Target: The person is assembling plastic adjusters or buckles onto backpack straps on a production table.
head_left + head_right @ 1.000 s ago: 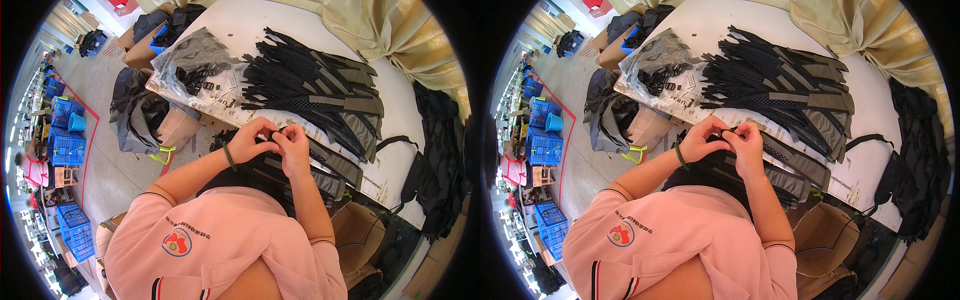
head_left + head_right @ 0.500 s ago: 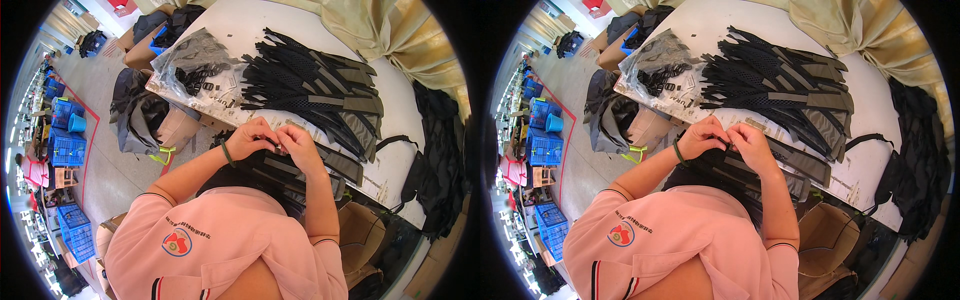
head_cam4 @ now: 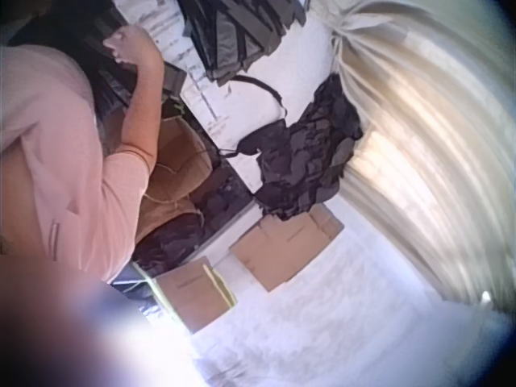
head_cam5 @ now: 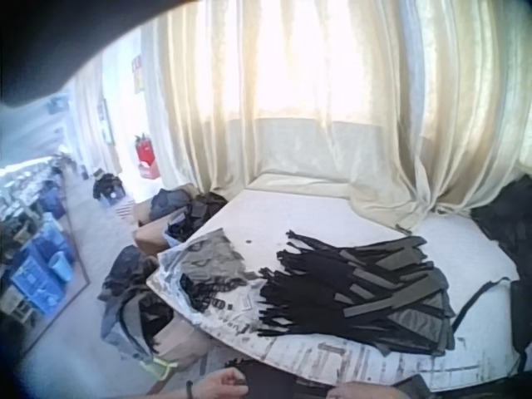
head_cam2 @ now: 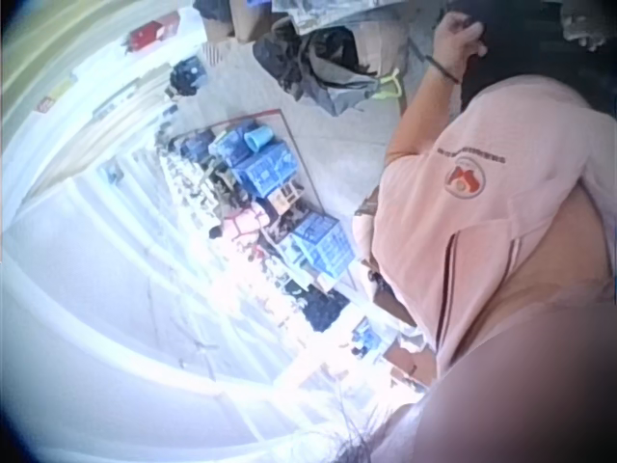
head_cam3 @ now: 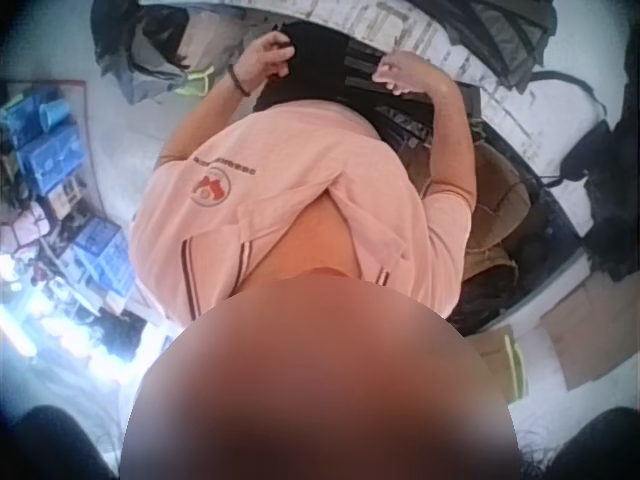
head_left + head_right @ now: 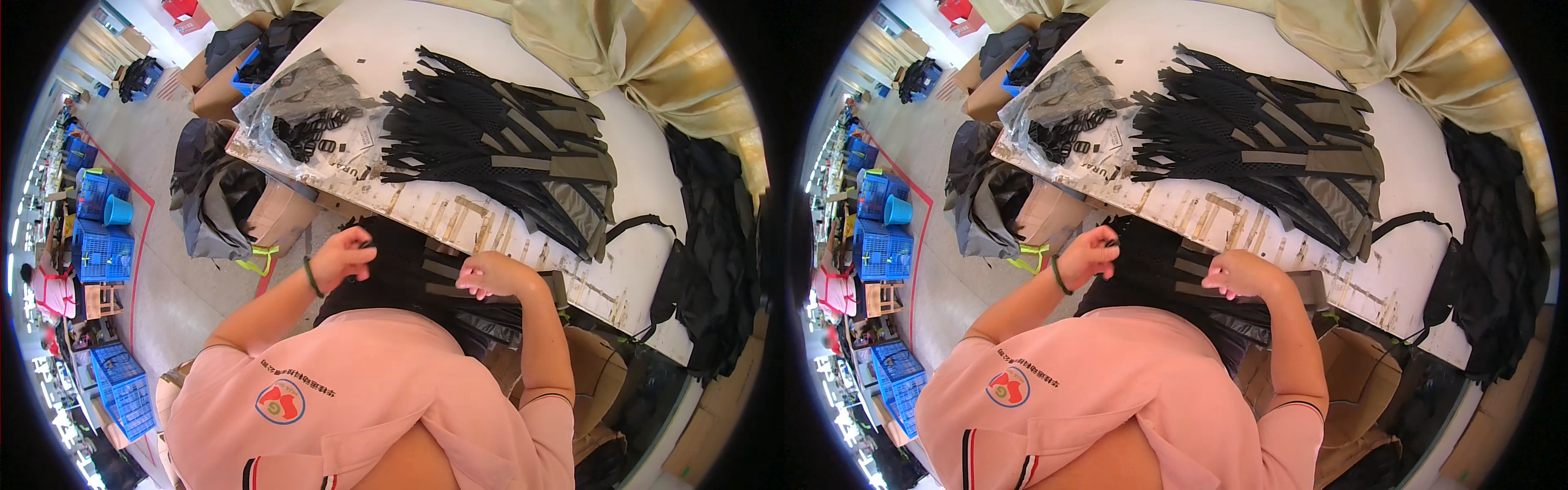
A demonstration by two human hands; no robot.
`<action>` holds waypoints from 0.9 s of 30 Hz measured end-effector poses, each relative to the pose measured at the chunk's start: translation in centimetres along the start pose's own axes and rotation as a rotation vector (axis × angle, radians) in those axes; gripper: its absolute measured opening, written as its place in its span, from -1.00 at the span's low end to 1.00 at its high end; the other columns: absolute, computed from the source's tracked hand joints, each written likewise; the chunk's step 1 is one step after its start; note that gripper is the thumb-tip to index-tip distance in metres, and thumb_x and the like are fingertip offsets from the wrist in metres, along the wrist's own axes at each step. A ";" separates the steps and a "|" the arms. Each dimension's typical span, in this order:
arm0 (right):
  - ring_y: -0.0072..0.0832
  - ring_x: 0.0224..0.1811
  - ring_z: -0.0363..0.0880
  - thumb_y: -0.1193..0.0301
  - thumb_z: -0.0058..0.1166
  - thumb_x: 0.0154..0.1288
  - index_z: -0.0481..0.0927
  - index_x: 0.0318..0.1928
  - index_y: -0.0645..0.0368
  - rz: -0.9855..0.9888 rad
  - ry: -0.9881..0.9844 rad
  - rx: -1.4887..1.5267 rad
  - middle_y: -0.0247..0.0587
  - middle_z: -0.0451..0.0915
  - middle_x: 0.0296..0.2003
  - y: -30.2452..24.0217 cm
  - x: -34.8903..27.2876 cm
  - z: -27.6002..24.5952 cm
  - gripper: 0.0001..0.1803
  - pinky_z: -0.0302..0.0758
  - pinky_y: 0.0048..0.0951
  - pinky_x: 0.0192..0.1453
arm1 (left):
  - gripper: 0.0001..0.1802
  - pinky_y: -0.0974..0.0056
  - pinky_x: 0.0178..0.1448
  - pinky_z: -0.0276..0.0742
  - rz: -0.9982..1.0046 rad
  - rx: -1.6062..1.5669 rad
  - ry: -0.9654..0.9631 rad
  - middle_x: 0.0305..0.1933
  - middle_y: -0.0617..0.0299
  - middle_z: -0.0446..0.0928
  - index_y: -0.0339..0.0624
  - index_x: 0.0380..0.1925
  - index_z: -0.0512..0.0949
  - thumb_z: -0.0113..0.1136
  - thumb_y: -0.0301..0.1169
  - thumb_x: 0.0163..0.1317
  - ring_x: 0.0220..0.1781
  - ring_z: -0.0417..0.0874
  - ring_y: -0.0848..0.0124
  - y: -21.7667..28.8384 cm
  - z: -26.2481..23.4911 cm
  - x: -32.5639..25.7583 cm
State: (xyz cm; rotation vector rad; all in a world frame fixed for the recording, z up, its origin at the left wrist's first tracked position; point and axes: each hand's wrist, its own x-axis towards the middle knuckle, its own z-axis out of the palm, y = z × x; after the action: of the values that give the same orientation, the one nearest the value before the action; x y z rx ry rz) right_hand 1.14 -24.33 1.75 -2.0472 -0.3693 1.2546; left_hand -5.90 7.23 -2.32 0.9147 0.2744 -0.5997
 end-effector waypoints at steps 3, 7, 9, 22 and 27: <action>-0.42 -0.48 0.55 0.42 0.12 0.15 0.57 -0.38 0.24 -0.186 0.300 -0.047 -0.22 0.57 -0.53 0.4 0.9 -1.4 -0.87 0.46 -0.42 -0.36 | -0.62 0.33 -0.48 0.41 -0.122 0.617 0.251 -0.52 0.30 0.46 -0.11 -0.15 0.35 0.27 -0.21 0.16 -0.58 0.49 0.44 -0.3 -2.3 -1.5; -0.26 0.03 0.43 0.53 0.16 0.01 0.56 -0.18 0.07 -0.402 1.179 -0.531 -0.22 0.50 -0.16 -0.9 3.1 -6.4 -0.71 0.39 -0.29 0.03 | -0.45 0.29 -0.49 0.34 0.164 1.394 0.383 -0.66 0.22 0.39 -0.15 -0.09 0.33 0.33 -0.11 0.06 -0.62 0.46 0.41 1.9 -1.3 -1.0; -0.23 0.13 0.37 0.53 0.15 0.03 0.53 -0.12 0.05 -0.392 1.258 -0.727 -0.24 0.48 -0.09 -0.8 4.4 -7.9 -0.67 0.28 -0.13 0.19 | -0.52 0.31 -0.50 0.32 0.374 1.268 0.341 -0.64 0.26 0.40 -0.17 -0.14 0.38 0.31 -0.12 0.09 -0.63 0.43 0.44 2.8 0.0 0.0; -0.25 -0.23 0.56 0.44 0.11 0.13 0.48 -0.27 0.12 -0.456 0.797 -0.731 -0.22 0.57 -0.40 -2.7 0.1 -5.3 -0.85 0.42 -0.25 0.02 | -0.56 0.33 -0.17 0.54 0.074 -0.222 -0.062 0.09 0.12 0.48 -0.14 0.19 0.27 0.00 -0.28 0.36 -0.36 0.58 0.47 0.3 4.8 9.6; -0.16 -0.31 0.57 0.35 0.12 0.17 0.49 -0.27 0.16 -0.432 0.835 -0.551 -0.14 0.58 -0.34 -0.1 -0.7 -4.1 -0.82 0.49 -0.26 -0.30 | -0.81 0.32 -0.13 0.58 0.297 -0.297 0.023 -0.22 0.22 0.55 -0.13 -0.13 0.45 0.13 -0.47 0.26 -0.32 0.62 0.44 -0.5 1.8 11.2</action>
State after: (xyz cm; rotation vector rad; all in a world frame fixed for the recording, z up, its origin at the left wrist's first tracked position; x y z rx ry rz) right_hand 4.36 -26.35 3.47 -2.5349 -0.7435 -0.0236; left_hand 2.79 1.40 -6.80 0.6591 0.2346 -0.2650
